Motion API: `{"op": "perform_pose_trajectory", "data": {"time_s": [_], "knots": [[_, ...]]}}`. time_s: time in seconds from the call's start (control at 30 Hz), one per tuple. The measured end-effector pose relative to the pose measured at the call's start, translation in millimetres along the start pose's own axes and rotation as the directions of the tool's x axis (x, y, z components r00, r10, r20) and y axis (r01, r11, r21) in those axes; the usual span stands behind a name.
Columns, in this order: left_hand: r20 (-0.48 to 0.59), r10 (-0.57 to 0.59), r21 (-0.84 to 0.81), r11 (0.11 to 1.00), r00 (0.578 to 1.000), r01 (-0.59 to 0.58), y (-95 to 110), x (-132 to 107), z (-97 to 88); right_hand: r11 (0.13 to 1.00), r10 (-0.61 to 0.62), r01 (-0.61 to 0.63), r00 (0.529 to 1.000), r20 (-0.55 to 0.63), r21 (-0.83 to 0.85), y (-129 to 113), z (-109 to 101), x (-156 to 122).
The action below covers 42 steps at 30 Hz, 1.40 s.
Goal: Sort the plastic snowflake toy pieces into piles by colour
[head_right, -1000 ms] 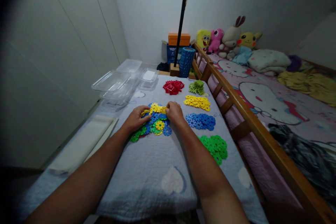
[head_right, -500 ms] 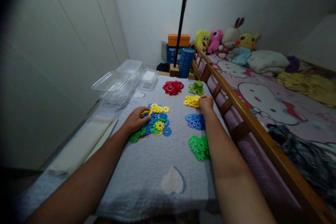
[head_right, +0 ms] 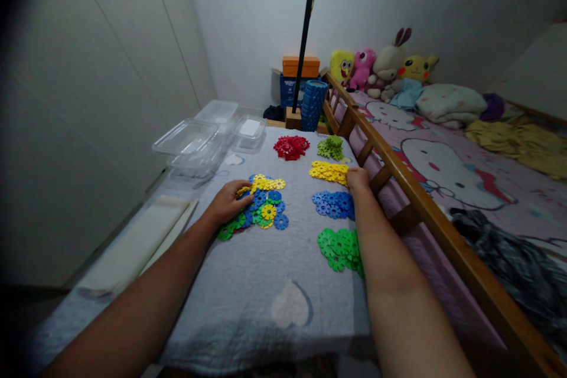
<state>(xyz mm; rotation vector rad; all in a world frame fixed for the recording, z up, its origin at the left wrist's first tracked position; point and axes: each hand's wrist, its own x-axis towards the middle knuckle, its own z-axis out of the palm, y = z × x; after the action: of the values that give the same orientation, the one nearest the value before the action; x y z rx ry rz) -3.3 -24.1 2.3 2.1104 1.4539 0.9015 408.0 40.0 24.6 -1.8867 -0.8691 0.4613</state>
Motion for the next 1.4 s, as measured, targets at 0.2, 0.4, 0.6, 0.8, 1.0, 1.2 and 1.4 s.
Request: {"op": "perform_pose_trajectory", "data": {"time_s": [0.2, 0.4, 0.6, 0.8, 1.0, 1.2, 1.4], "knots": [[0.004, -0.005, -0.001, 1.000, 1.000, 0.005, 0.3, -0.3, -0.3, 0.999, 0.034, -0.036, 0.997, -0.064, -0.030, -4.1, -3.9, -5.4], [0.011, -0.011, -0.006, 1.000, 1.000, 0.011, -0.1, 0.7, 0.5, 0.999, -0.038, 0.038, 0.999, -0.034, 0.014, -15.7, -7.1, -26.4], [0.023, -0.015, -0.006, 1.000, 1.000, 0.015, 0.8, 0.9, -0.3, 0.971, -0.234, 0.237, 0.909, 0.344, 0.036, -41.7, 10.6, -89.4], [0.015, -0.013, -0.009, 1.000, 1.000, 0.013, 1.4, -0.3, -0.6, 0.790, -0.383, 0.601, 0.634, 0.672, -0.117, -56.0, 46.3, -149.5], [0.019, 0.004, -0.006, 1.000, 1.000, -0.004, -1.1, 0.4, 0.0, 0.641, -0.412, 0.720, 0.615, 0.673, -0.265, -53.9, 85.7, -164.0], [0.016, 0.000, -0.003, 1.000, 1.000, 0.000, -2.8, 0.7, 1.3, 0.593, -0.422, 0.732, 0.637, 0.645, -0.335, -51.2, 100.5, -156.3], [0.030, -0.004, 0.013, 1.000, 1.000, 0.003, -0.7, 0.0, 0.8, 0.646, -0.381, 0.691, 0.660, 0.648, -0.323, -56.0, 89.2, -148.1]]}}
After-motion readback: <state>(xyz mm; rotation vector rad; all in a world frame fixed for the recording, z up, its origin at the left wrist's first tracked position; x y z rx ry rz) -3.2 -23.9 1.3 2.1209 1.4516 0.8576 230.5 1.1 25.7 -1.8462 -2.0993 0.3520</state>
